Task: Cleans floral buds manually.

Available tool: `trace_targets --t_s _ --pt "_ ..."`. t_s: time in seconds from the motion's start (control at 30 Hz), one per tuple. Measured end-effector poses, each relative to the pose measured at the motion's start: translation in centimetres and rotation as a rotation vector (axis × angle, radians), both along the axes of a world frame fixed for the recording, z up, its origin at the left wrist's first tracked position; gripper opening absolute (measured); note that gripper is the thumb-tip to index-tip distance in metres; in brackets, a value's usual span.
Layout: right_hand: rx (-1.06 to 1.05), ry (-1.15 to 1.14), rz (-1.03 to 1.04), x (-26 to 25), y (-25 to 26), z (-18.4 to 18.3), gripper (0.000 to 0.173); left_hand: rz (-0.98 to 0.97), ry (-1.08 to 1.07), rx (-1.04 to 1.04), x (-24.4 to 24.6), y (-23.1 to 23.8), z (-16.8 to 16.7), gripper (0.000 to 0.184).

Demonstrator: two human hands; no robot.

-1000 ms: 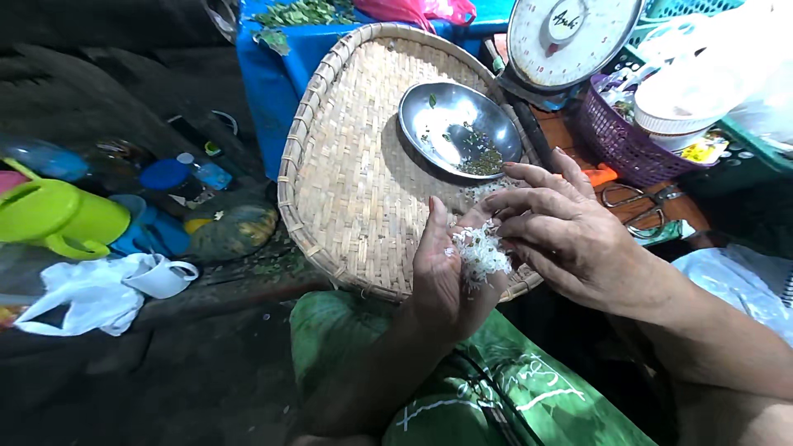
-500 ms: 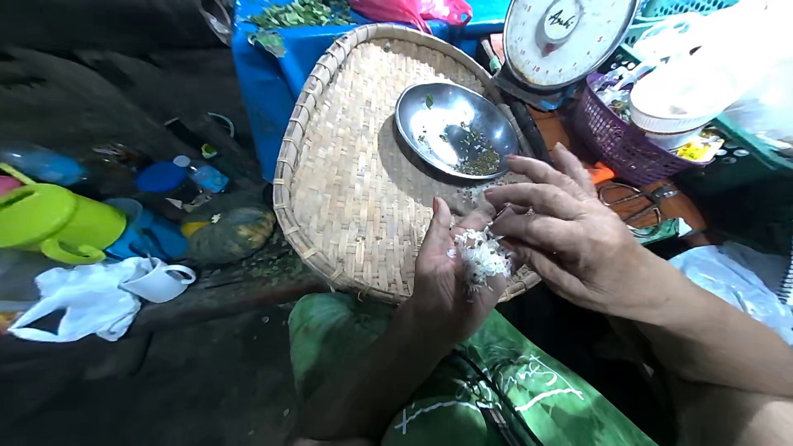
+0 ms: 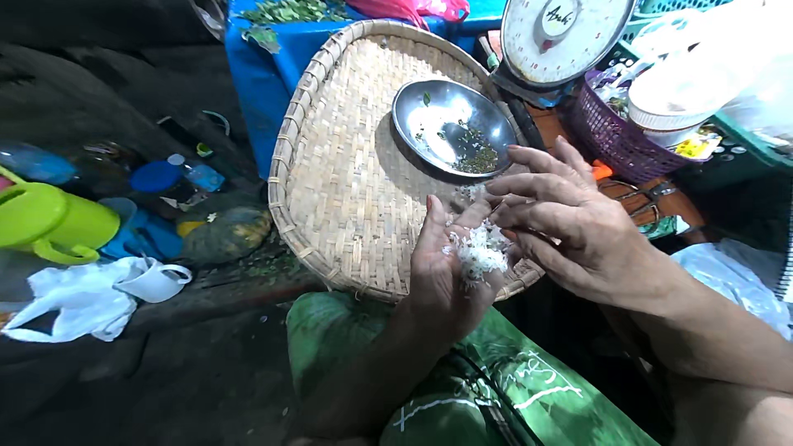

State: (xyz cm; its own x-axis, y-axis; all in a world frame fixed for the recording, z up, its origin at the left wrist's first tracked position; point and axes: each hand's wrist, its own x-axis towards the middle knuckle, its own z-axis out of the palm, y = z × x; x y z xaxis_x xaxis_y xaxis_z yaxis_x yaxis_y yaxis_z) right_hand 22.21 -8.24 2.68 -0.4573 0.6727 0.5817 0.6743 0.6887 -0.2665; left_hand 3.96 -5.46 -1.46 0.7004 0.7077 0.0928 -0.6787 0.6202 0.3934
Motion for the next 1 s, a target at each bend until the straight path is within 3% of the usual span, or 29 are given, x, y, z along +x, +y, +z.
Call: trace_targets --t_s 0.23,0.53,0.7,1.0 --pt "-0.116 -0.236 -0.051 2.1 -1.7 2.2 0.032 0.068 0.088 -0.034 0.2 0.0 0.4 0.086" --pt "-0.011 -0.114 -0.036 0.0 -0.3 0.0 0.024 0.003 -0.022 0.007 0.0 0.0 -0.1 0.082" --pt "-0.021 -0.112 -0.033 -0.4 0.3 -0.9 0.026 0.032 0.033 0.057 0.0 0.0 -0.4 0.078" --pt "0.017 -0.057 -0.018 0.2 0.2 -0.1 0.023 -0.008 -0.022 0.013 -0.1 0.1 -0.3 0.081"
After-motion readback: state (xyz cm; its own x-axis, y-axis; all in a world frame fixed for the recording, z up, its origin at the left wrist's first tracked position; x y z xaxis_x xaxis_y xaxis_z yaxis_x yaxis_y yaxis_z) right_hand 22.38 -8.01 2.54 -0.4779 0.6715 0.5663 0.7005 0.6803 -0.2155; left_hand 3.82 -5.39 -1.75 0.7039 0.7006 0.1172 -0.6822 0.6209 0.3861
